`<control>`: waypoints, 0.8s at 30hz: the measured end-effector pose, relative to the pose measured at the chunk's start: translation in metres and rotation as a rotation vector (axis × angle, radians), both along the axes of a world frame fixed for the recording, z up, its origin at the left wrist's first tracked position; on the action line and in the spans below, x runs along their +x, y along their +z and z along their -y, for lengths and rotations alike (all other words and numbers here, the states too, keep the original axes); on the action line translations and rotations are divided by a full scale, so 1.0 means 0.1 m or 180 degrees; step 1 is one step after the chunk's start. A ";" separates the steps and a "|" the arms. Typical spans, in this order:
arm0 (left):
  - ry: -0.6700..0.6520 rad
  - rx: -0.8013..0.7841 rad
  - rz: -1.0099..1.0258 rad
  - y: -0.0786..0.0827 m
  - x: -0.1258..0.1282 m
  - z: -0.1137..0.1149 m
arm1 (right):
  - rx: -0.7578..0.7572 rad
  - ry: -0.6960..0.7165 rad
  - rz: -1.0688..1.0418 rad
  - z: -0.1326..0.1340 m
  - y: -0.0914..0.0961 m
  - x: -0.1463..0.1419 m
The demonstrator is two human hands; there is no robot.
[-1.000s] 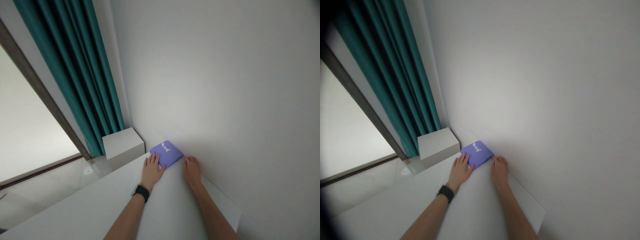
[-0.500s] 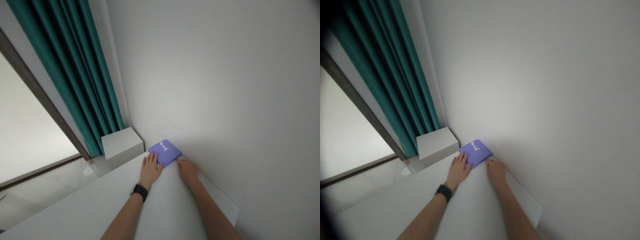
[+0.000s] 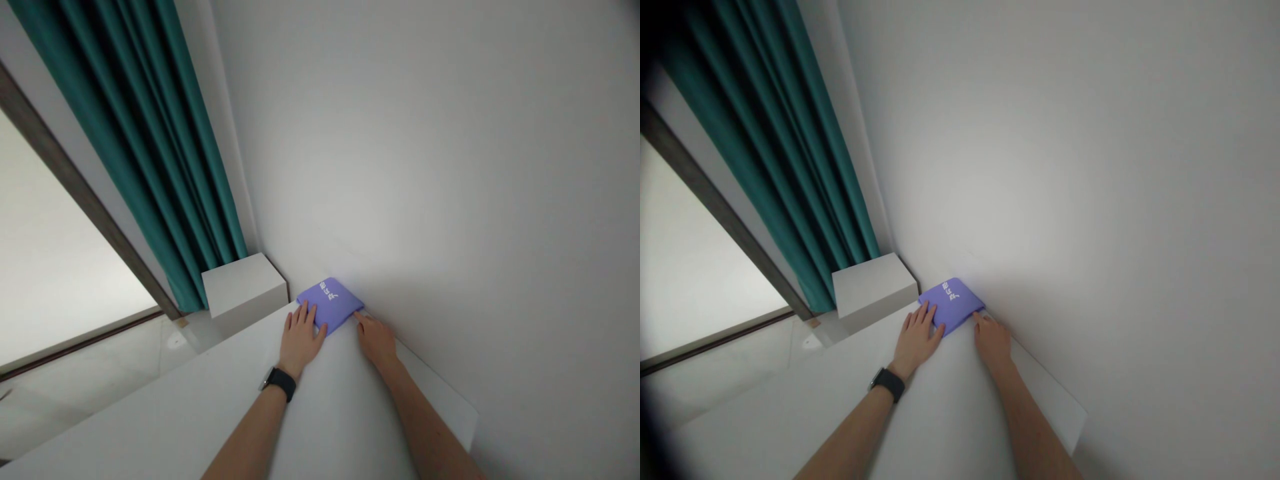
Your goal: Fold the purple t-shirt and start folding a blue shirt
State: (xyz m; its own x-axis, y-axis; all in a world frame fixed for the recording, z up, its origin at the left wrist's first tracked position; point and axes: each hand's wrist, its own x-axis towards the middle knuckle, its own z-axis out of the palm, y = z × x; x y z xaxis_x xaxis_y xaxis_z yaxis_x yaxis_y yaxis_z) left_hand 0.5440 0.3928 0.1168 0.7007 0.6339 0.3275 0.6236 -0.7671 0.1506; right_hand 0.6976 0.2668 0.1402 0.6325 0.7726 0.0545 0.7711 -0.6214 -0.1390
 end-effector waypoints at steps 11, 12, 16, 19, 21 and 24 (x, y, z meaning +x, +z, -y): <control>-0.0010 -0.0007 0.0023 -0.02 0.00 -0.01 | -0.0106 0.0349 0.0013 -0.01 0.03 -0.02; -0.0007 0.0008 0.0032 -0.03 0.01 -0.01 | -0.0111 0.0372 -0.0007 -0.01 0.04 -0.02; -0.0002 0.0047 0.0048 -0.04 0.00 -0.01 | -0.0099 0.0249 0.0033 0.00 0.03 0.00; 0.0000 0.0023 0.0035 -0.03 0.00 0.00 | -0.0072 0.0205 0.0061 0.00 0.02 0.00; -0.0002 -0.0005 0.0029 -0.02 0.01 0.00 | -0.0046 0.0337 0.0033 0.00 0.02 -0.01; 0.0001 -0.0026 0.0022 -0.02 0.01 0.00 | -0.0015 0.0605 -0.0001 0.01 0.01 -0.02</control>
